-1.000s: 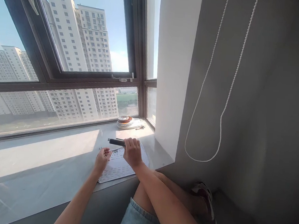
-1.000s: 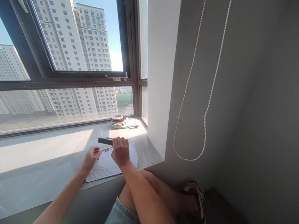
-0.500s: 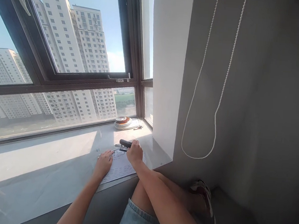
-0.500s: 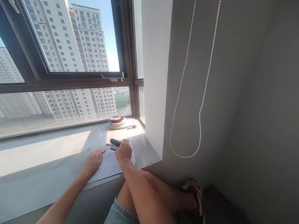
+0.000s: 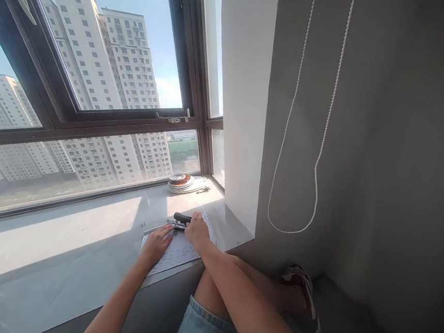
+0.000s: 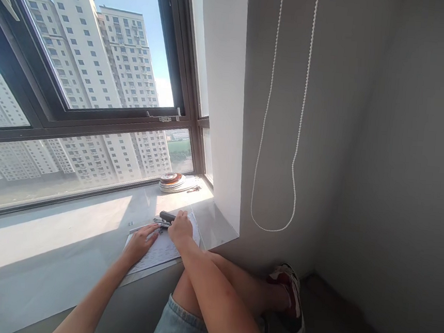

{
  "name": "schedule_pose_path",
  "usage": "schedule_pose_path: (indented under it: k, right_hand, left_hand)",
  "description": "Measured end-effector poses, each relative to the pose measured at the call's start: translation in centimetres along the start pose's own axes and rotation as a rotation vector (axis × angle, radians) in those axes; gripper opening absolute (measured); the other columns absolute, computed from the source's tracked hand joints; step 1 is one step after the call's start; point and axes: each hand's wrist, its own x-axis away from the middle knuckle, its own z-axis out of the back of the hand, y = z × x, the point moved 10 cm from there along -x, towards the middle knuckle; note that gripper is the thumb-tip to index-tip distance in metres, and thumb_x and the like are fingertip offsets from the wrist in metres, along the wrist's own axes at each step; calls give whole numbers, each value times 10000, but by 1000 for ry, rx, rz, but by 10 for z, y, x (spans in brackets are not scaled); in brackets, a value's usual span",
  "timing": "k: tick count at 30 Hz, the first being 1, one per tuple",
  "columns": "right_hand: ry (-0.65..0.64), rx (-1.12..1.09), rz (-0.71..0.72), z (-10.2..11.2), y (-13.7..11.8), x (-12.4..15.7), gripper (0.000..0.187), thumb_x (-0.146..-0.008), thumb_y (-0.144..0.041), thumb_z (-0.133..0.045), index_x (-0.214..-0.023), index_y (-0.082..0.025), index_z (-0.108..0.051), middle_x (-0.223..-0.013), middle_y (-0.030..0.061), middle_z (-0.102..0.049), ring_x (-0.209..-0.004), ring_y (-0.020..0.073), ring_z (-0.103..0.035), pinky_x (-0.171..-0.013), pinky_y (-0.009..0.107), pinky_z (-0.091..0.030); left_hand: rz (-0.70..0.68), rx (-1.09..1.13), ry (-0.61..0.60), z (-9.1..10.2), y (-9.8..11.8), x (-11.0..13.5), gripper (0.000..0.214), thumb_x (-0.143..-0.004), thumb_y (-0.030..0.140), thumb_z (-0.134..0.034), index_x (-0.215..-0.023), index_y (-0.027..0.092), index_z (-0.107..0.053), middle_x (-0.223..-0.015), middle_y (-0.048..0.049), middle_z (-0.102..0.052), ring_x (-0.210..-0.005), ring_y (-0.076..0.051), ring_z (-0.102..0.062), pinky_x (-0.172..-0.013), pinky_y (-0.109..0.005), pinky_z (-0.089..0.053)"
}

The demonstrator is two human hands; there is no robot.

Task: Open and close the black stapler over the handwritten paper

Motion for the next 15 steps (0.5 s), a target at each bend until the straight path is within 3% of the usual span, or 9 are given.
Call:
schedule_pose_path:
  k: [3, 8, 12, 15]
  right_hand:
    - [-18, 9, 14, -2, 0, -1, 219, -918, -198, -602, -1132, -154, -597, -1213, 167, -637, -1162, 292, -610, -884, 357, -496]
    - [-36, 29, 61, -1, -6, 1, 217, -905, -192, -619, -1118, -152, -603, -1192, 155, -645, -1119, 282, -617, -870, 351, -502]
    - [-54, 44, 90, -1, -9, 2, 205, -932, -224, -603, -1126, -159, -600, -1180, 152, -647, -1101, 278, -623, -868, 346, -502]
    - [-61, 58, 117, -2, -12, 3, 235, -913, -218, -619, -1139, -157, -595, -1180, 152, -645, -1112, 280, -617, -866, 345, -503]
  left_hand:
    - [-41, 37, -9, 2, 6, 1, 286, -960, 389, -546, -1137, 291, -748, -1322, -58, -707, -1256, -301, -629, -1064, -485, -495]
    - [-33, 92, 7, 10, 9, 2, 178, -926, 370, -580, -874, 253, -704, -1200, -73, -731, -1145, -307, -661, -978, -468, -529]
    - [7, 138, -14, 8, 6, 1, 199, -937, 350, -555, -1046, 257, -693, -1068, -62, -731, -960, -264, -685, -872, -417, -549]
    - [-6, 149, -34, 6, 8, 1, 263, -946, 342, -547, -1148, 271, -698, -1045, -67, -726, -961, -267, -678, -866, -409, -538]
